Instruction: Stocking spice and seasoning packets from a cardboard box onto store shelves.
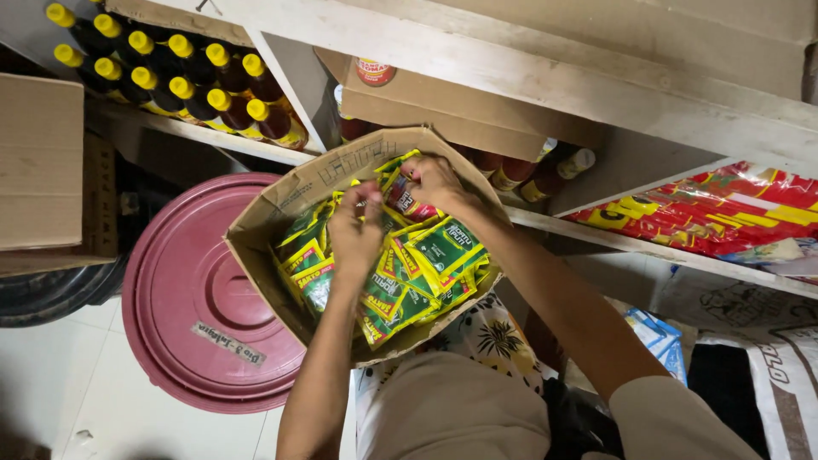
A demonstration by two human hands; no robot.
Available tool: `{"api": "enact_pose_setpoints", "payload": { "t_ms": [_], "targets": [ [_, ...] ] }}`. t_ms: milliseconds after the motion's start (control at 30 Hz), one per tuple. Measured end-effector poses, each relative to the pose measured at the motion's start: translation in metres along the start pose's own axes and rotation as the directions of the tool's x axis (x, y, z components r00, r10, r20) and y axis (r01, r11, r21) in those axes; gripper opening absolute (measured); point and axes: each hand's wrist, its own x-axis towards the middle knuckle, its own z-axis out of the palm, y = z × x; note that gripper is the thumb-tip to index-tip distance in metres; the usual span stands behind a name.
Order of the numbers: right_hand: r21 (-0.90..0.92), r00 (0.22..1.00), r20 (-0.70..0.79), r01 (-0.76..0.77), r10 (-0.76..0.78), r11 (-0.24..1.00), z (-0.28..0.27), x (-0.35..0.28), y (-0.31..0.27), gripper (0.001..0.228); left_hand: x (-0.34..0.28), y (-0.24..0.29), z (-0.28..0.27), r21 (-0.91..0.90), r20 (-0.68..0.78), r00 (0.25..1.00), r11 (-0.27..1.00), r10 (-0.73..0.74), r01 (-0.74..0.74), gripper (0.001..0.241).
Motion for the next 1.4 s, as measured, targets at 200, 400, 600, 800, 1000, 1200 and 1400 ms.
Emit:
{"api": "enact_pose_setpoints", "payload": {
  "t_ms": [200,400,600,800,1000,1200,1400],
  "targets": [
    [0.035,0.995,0.062,-0.075,0.073,0.997,-0.005,-0.001,-0.012,0.04,0.023,-0.051,0.013,-0.408,-0.177,0.973,0.888,0.15,-0.211,0.027],
    [0.232,0.989,0.096,-0.131,0.111,0.964,-0.004,-0.003,0.008,0.027,0.033,-0.06,0.012,-0.391,-0.236,0.966,0.9,0.106,-0.194,0.037],
    [0.581,0.996,0.036,0.047,-0.083,0.813,-0.057,-0.042,-0.035,0.023,0.025,-0.035,0.014,-0.496,-0.201,0.98,0.863,-0.002,-0.1,0.051],
    [0.764,0.998,-0.006,0.044,-0.06,0.643,-0.082,-0.053,-0.072,0.019,0.022,-0.037,0.016,-0.664,0.033,0.995,0.746,0.095,-0.049,0.03],
    [0.827,0.996,-0.047,0.081,-0.074,0.556,-0.083,-0.044,-0.047,0.022,0.02,-0.033,0.014,-0.77,0.182,0.981,0.63,0.068,0.099,0.014],
    [0.892,1.0,-0.022,0.01,0.021,0.453,-0.102,-0.048,-0.051,0.025,0.03,-0.059,0.005,-0.871,0.187,0.982,0.463,0.006,0.163,0.019],
    [0.566,0.967,-0.162,0.256,-0.199,0.783,-0.077,-0.034,-0.017,0.02,0.011,-0.004,-0.031,-0.984,0.145,0.973,0.13,0.18,0.123,0.037]
  ]
}}
